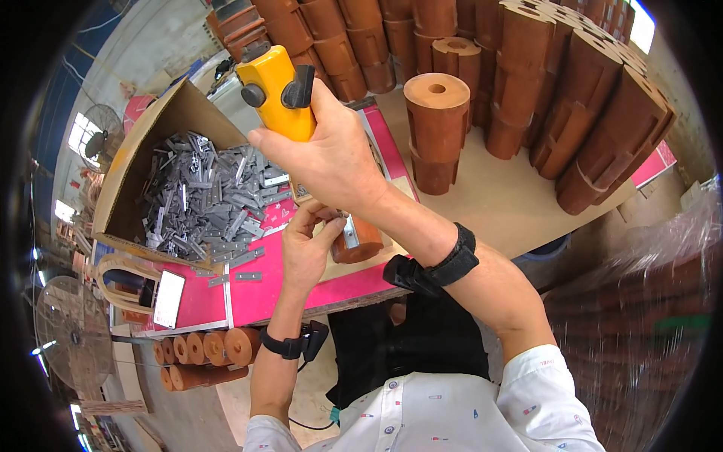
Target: The worker is attaching metal brackets to cylindrical wooden components using a pneumatic screwdriver.
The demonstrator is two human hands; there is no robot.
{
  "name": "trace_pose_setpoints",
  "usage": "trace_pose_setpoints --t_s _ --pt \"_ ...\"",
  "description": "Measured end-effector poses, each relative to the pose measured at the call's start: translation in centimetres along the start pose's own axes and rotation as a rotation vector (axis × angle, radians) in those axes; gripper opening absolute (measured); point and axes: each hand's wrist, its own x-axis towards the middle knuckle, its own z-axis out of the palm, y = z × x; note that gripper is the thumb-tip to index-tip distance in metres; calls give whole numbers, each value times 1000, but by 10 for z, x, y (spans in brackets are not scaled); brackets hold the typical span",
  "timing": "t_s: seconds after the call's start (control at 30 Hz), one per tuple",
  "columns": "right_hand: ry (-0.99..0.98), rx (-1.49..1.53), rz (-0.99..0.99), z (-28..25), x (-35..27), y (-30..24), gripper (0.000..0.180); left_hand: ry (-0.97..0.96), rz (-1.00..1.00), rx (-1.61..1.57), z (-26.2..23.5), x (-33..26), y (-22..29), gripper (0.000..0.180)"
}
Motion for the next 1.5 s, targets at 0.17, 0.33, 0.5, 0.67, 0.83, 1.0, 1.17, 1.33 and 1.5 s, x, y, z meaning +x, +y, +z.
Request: trace_pose_setpoints --t_s 0.17,0.33,0.5,0.67,0.83,1.0,1.17,1.33,1.5 --pt "4 14 -14 -1 1 1 39 25 -50 -83 5 -1 10 27" --pt "14 -20 -33 1 0 0 40 18 -59 -150 5 -2 16 22" --pt "15 -50 -57 2 4 3 41 28 -32 40 -4 9 12 22" --pt "44 -92 -109 3 8 15 42 -31 61 109 -7 20 9 27" --pt "39 -156 -142 0 7 28 40 -12 76 226 -6 20 7 26" --pt "46 -157 -158 1 6 34 40 -3 79 238 -6 20 6 25" --pt "39 -132 -160 2 6 37 41 2 80 251 -7 21 4 23" --pt "29 -127 -153 0 4 33 41 -3 63 240 -7 22 4 22" --pt "12 -166 -151 0 3 31 41 -11 70 215 -6 22 6 21"
